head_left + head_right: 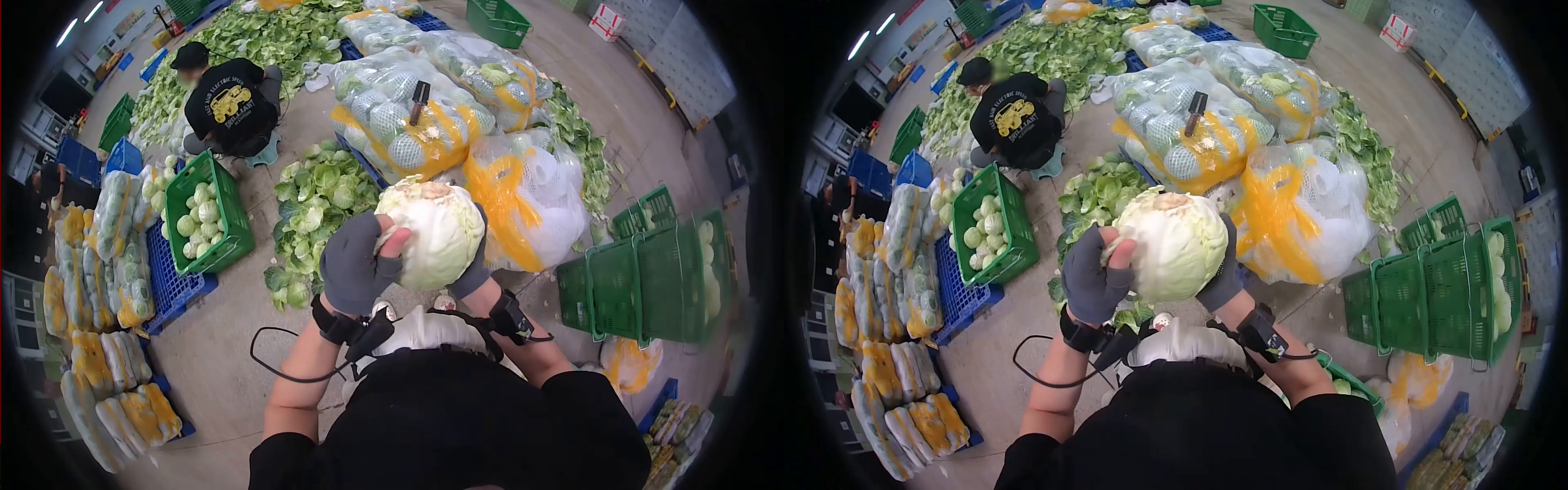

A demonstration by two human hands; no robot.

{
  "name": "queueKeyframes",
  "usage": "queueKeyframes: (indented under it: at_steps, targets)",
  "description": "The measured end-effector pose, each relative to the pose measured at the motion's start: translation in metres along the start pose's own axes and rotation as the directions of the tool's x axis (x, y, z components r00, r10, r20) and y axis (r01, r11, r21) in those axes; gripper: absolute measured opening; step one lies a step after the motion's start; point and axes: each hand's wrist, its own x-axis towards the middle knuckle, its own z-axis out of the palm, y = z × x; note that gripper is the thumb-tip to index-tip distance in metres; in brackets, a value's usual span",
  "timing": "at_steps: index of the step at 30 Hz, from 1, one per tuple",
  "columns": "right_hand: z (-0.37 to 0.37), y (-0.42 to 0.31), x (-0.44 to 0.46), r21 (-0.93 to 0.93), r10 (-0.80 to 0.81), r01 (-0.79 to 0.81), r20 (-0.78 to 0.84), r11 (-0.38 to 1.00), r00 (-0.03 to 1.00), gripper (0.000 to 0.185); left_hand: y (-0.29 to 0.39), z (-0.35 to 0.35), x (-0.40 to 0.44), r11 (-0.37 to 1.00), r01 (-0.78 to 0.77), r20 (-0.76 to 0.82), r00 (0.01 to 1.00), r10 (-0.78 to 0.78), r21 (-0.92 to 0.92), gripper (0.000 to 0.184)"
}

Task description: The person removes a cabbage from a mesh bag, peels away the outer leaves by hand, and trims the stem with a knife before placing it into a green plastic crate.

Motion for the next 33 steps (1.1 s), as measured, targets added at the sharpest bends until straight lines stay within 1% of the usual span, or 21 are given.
queueKeyframes:
  at_steps: [1,2,4,5,6,9,10,11,12,13,14,16,18,24,26,27,28,29,30,32,33]
  targets:
    - [-0.006,0.008,0.0,-0.518,-0.059,0.033,-0.035,0.855,0.998,0.06,-0.002,-0.003,0.004,0.996,-0.085,0.028,0.996,0.086,-0.031,0.022]
    - [-0.009,0.018,0.0,-0.518,-0.06,0.037,-0.027,0.855,0.998,0.06,-0.004,-0.005,0.007,0.996,-0.089,0.024,0.996,0.09,-0.027,0.022]
    - [-0.012,0.036,-0.006,0.03,0.121,-0.119,-0.098,0.992,0.988,0.051,-0.005,-0.007,0.011,0.959,0.036,-0.363,0.921,-0.141,-0.282,0.025]
    - [-0.013,0.037,-0.001,0.357,0.084,-0.141,0.17,0.923,0.982,0.047,-0.006,-0.021,0.016,0.724,0.186,-0.263,0.848,-0.46,-0.664,0.027]
    - [-0.01,0.035,0.001,0.359,0.079,-0.135,0.168,0.924,0.983,0.047,-0.01,-0.042,0.021,0.325,0.261,-0.038,0.724,-0.688,-0.909,0.029]
    - [0.007,0.024,0.008,0.291,0.157,-0.17,0.069,0.942,0.985,0.048,-0.05,-0.084,0.031,0.514,0.369,-0.073,0.755,-0.651,-0.774,0.031]
    - [0.014,0.019,0.011,-0.402,0.162,-0.151,-0.007,0.903,0.987,0.048,-0.074,-0.091,0.029,0.842,0.397,-0.202,0.849,-0.488,-0.366,0.034]
    - [0.017,0.018,0.014,-0.899,0.117,-0.111,-0.067,0.423,0.991,0.048,-0.074,-0.094,0.032,0.939,0.312,-0.219,0.935,-0.278,0.144,0.039]
    - [0.008,0.022,0.015,-0.898,0.117,-0.111,-0.067,0.426,0.991,0.048,-0.071,-0.092,0.029,0.967,0.215,-0.16,0.968,-0.193,0.133,0.045]
    - [-0.007,0.029,0.016,-0.421,0.147,-0.163,-0.072,0.892,0.987,0.048,-0.063,-0.084,0.024,0.987,0.114,-0.102,0.989,-0.103,0.117,0.052]
    - [-0.015,0.033,0.017,0.243,0.175,-0.157,-0.054,0.957,0.983,0.049,-0.045,-0.07,0.015,0.999,0.053,-0.017,0.998,-0.053,0.01,0.054]
    - [-0.013,0.035,0.024,0.129,0.106,-0.108,0.018,0.986,0.994,0.048,-0.012,-0.049,0.011,0.997,-0.055,0.161,0.985,0.062,-0.046,0.046]
    - [-0.013,0.034,0.028,0.019,0.035,-0.037,0.101,0.999,0.994,0.048,0.002,-0.038,0.0,1.0,-0.019,0.081,0.997,0.02,-0.009,0.033]
    - [-0.002,0.029,0.024,0.411,0.095,-0.172,0.201,0.895,0.975,0.049,-0.009,-0.04,-0.01,0.91,0.195,0.202,0.971,-0.127,-0.367,0.007]
    - [0.003,0.034,0.017,0.331,0.087,-0.12,0.115,0.936,0.99,0.05,-0.03,-0.045,-0.024,0.351,0.232,0.166,0.964,-0.207,-0.907,0.003]
    - [0.011,0.03,0.013,0.147,0.125,-0.131,0.046,0.981,0.991,0.048,-0.036,-0.054,-0.016,0.352,0.21,0.109,0.952,-0.286,-0.912,0.005]
    - [0.013,0.03,0.013,0.15,0.122,-0.128,0.043,0.98,0.992,0.048,-0.038,-0.068,-0.004,0.631,0.313,0.027,0.907,-0.42,-0.709,0.01]
    - [0.014,0.029,0.014,0.308,0.151,-0.16,0.054,0.938,0.987,0.05,-0.043,-0.077,0.01,0.911,0.236,-0.131,0.947,-0.294,-0.337,0.019]
    - [0.014,0.029,0.017,0.456,0.176,-0.189,0.071,0.87,0.982,0.052,-0.052,-0.081,0.017,0.911,0.237,-0.129,0.947,-0.294,-0.337,0.019]
    - [0.011,0.026,0.021,0.425,0.213,-0.198,0.013,0.883,0.977,0.053,-0.071,-0.083,0.02,0.925,0.043,-0.128,0.992,0.006,0.377,0.025]
    - [0.012,0.024,0.024,0.391,0.245,-0.208,-0.045,0.896,0.969,0.053,-0.071,-0.083,0.015,0.959,0.207,-0.02,0.978,-0.207,0.192,0.034]
